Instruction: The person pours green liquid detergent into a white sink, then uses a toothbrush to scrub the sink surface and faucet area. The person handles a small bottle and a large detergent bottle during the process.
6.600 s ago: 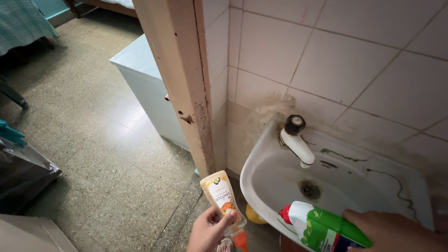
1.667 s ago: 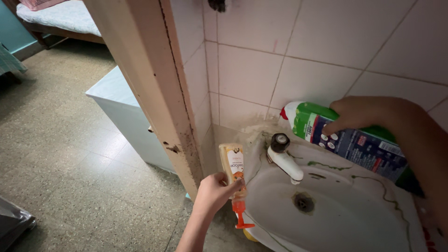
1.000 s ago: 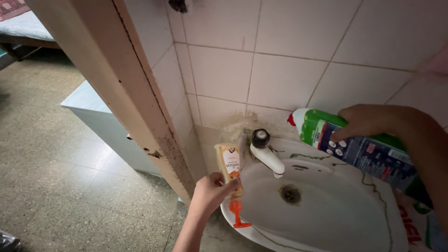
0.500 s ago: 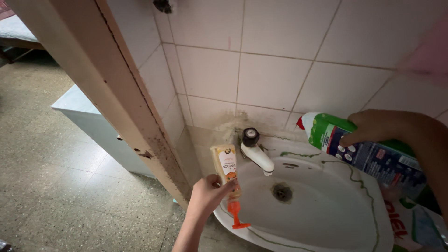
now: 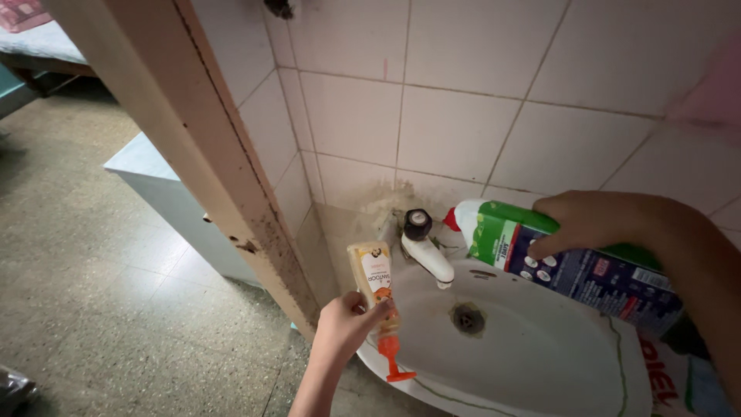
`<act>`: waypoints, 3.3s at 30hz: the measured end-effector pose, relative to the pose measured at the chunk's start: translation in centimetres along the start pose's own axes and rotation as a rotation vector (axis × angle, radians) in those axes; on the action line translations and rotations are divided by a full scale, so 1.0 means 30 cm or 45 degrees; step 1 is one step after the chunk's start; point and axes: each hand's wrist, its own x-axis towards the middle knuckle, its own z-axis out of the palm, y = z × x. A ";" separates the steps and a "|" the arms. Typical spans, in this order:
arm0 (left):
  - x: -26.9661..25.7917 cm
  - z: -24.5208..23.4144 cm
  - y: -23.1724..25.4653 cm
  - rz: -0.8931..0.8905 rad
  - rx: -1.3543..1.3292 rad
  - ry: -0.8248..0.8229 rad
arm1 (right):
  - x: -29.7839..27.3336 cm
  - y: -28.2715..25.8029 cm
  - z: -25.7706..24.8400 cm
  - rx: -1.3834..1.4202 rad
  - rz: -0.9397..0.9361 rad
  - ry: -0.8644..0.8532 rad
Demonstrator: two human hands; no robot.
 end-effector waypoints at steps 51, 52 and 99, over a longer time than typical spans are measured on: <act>-0.022 -0.017 -0.021 -0.079 -0.012 0.020 | -0.022 -0.022 0.056 -0.099 -0.010 -0.097; -0.022 -0.016 -0.021 -0.061 0.001 0.032 | -0.016 -0.012 0.060 -0.097 -0.008 -0.108; -0.005 -0.020 -0.038 -0.090 -0.044 0.046 | -0.067 -0.184 0.024 -0.394 -0.142 0.049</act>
